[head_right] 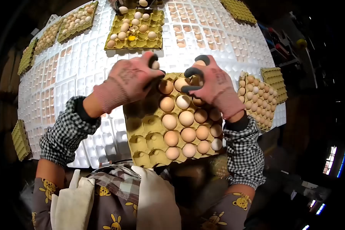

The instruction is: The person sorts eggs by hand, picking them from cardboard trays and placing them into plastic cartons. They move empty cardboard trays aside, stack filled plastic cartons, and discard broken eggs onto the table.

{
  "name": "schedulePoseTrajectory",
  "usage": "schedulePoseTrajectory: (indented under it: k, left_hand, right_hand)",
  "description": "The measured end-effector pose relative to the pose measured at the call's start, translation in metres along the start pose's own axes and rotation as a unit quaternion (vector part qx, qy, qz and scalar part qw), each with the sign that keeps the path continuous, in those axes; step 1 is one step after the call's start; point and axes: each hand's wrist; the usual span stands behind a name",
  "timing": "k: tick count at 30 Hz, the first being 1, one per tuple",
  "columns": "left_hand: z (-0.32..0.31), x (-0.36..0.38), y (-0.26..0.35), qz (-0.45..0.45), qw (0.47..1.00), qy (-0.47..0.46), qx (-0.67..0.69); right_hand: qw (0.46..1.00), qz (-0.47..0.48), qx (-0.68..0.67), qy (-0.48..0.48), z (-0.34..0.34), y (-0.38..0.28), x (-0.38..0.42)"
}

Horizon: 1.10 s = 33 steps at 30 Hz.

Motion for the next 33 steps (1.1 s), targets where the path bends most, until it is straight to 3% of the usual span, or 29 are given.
schedulePoseTrajectory:
  k: [1, 3, 5, 7, 8, 9, 10, 11, 12, 13, 14, 15, 17, 19, 20, 21, 23, 24, 25, 26, 27, 29, 31, 33]
  left_hand:
    - [0.003, -0.017, 0.011, 0.012, 0.995, -0.091, -0.051]
    - [0.003, -0.025, 0.029, 0.008, 0.985, -0.114, -0.130]
    - [0.005, -0.031, 0.028, 0.011, 0.978, -0.168, -0.122]
    - [0.001, -0.032, 0.021, -0.032, 0.987, -0.107, -0.117]
    - [0.010, -0.029, 0.015, -0.004, 0.990, -0.133, -0.044]
    - [-0.009, -0.019, 0.000, 0.002, 1.000, 0.014, 0.018]
    - [-0.012, -0.006, -0.021, 0.004, 0.983, 0.061, 0.170]
    - [-0.021, 0.007, -0.044, -0.051, 0.887, 0.095, 0.449]
    - [-0.007, 0.034, -0.038, 0.023, 0.767, 0.098, 0.633]
    - [-0.009, 0.065, -0.044, 0.063, 0.708, 0.114, 0.694]
    - [-0.038, 0.123, -0.068, -0.013, 0.612, 0.128, 0.780]
    - [-0.049, 0.155, -0.077, 0.035, 0.633, 0.165, 0.756]
    - [-0.076, 0.213, -0.119, 0.252, 0.662, 0.226, 0.669]
    - [-0.111, 0.251, -0.168, 0.396, 0.654, 0.281, 0.580]
    - [-0.102, 0.255, -0.170, 0.423, 0.635, 0.268, 0.588]
    - [-0.144, 0.262, -0.203, 0.373, 0.734, 0.296, 0.484]
    - [-0.137, 0.235, -0.212, 0.291, 0.843, 0.333, 0.306]
    - [-0.134, 0.213, -0.216, 0.281, 0.861, 0.349, 0.239]
    - [-0.134, 0.192, -0.224, 0.369, 0.875, 0.266, 0.164]
    - [-0.127, 0.176, -0.233, 0.415, 0.884, 0.142, 0.159]
    - [-0.146, 0.166, -0.252, 0.431, 0.877, 0.107, 0.183]
    - [-0.160, 0.170, -0.263, 0.397, 0.892, 0.138, 0.163]
    - [-0.180, 0.188, -0.268, 0.364, 0.906, 0.135, 0.170]
    - [-0.186, 0.206, -0.264, 0.267, 0.910, 0.273, 0.160]
  right_hand:
    - [0.987, -0.093, 0.123, -0.044, 0.007, -0.023, -0.008]
    - [0.977, -0.080, 0.182, -0.082, 0.007, -0.027, -0.020]
    - [0.959, -0.069, 0.243, -0.126, 0.002, -0.021, -0.021]
    - [0.999, 0.031, 0.012, -0.016, 0.004, 0.012, -0.012]
    - [0.957, -0.038, -0.286, -0.041, 0.006, 0.018, -0.003]
    - [0.896, 0.008, -0.444, -0.019, 0.002, 0.021, 0.012]
    - [0.720, 0.025, -0.693, -0.024, -0.015, 0.030, 0.022]
    - [0.472, 0.044, -0.880, -0.018, -0.033, 0.030, 0.033]
    - [0.377, 0.087, -0.921, -0.036, -0.042, 0.010, 0.041]
    - [0.354, 0.059, -0.933, 0.002, -0.048, -0.007, 0.047]
    - [0.349, 0.025, -0.929, -0.118, -0.037, -0.048, 0.047]
    - [0.336, 0.003, -0.907, -0.254, -0.028, -0.079, 0.043]
    - [0.391, 0.052, -0.917, -0.054, -0.120, -0.091, 0.066]
    - [0.620, 0.054, -0.780, -0.066, -0.121, -0.170, 0.083]
    - [0.626, 0.049, -0.775, -0.068, -0.133, -0.187, 0.078]
    - [0.632, 0.044, -0.770, -0.071, -0.144, -0.199, 0.072]
    - [0.683, -0.053, -0.718, -0.119, -0.161, -0.237, 0.027]
    - [0.659, -0.114, -0.735, -0.109, -0.173, -0.250, 0.003]
    - [0.632, -0.173, -0.749, -0.094, -0.188, -0.259, -0.023]
    - [0.713, -0.173, -0.678, -0.052, -0.203, -0.264, -0.051]
    - [0.786, -0.167, -0.596, -0.010, -0.218, -0.263, -0.080]
    - [0.922, -0.041, -0.350, 0.161, -0.260, -0.234, -0.135]
    - [0.955, -0.076, -0.170, 0.232, -0.261, -0.231, -0.182]
    - [0.959, -0.184, -0.120, 0.178, -0.255, -0.236, -0.220]
Point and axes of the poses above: each hand's wrist, its own x-axis away from the middle knuckle, its own z-axis out of the back of the hand, y = z × x, and after that the axes turned 8 degrees about -y, right-handed
